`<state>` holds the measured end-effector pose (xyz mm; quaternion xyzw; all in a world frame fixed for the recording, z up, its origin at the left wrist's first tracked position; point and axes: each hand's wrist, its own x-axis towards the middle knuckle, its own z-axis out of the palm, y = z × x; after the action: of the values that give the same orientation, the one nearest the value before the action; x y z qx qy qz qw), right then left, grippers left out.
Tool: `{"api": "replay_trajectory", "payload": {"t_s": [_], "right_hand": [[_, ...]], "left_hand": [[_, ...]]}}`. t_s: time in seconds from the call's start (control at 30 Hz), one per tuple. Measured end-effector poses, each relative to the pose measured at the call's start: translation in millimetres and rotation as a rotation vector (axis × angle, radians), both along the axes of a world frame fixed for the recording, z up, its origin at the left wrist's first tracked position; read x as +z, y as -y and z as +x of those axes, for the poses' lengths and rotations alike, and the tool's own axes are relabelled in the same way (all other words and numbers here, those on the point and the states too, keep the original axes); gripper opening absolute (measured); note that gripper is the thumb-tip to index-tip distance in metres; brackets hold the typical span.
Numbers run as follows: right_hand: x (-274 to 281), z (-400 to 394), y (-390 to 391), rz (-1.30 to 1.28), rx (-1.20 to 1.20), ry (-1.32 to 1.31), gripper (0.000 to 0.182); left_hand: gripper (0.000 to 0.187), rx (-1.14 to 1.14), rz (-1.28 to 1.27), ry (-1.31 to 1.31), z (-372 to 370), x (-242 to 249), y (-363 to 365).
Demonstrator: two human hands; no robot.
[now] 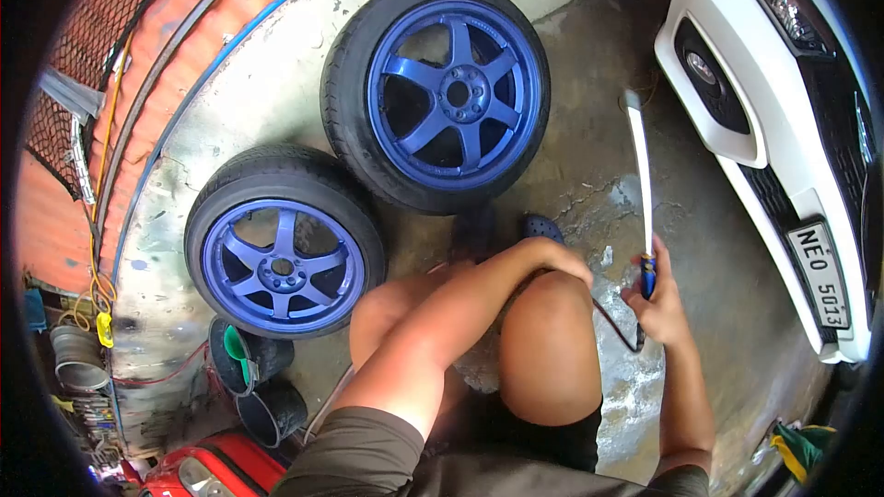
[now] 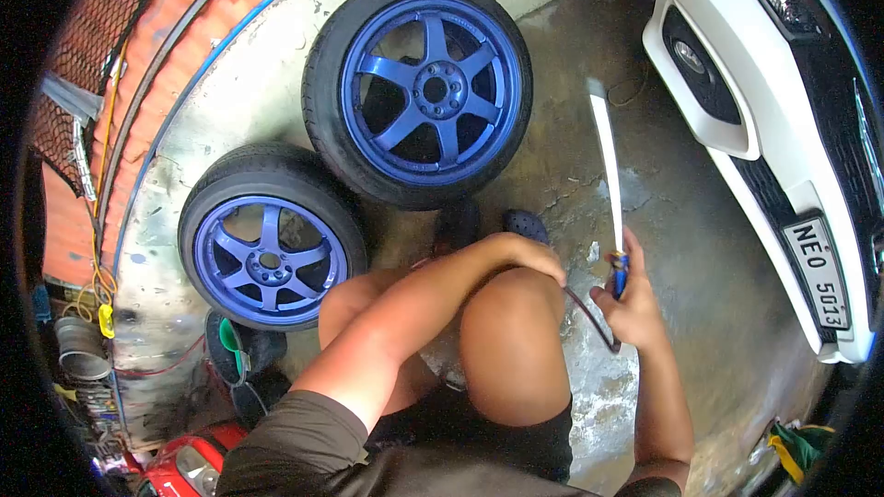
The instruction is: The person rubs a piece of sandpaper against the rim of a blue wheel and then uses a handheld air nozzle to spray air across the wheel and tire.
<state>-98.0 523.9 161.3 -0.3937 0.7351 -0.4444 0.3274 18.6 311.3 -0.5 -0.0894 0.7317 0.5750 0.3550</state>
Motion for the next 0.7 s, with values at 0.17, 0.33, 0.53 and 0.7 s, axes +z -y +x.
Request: {"api": "replay_trajectory", "payload": {"t_s": [0.17,0.33,0.53,0.7], "right_hand": [[-1,-11,84,-0.315,0.404,-0.537,0.045],[-10,-5,167,0.072,0.369,-0.390,0.037],[-69,-5,243,0.077,0.393,-0.427,0.039],[-114,-3,268,0.061,0.350,-0.375,0.038]], "left_hand": [[0.069,-0.099,-0.315,-0.027,7,49,27],[0.057,0.236,-1.093,-0.262,117,134,108],[0.047,0.691,-1.818,-0.538,246,126,176],[0.058,0.975,-2.015,-0.696,270,106,206]]}}
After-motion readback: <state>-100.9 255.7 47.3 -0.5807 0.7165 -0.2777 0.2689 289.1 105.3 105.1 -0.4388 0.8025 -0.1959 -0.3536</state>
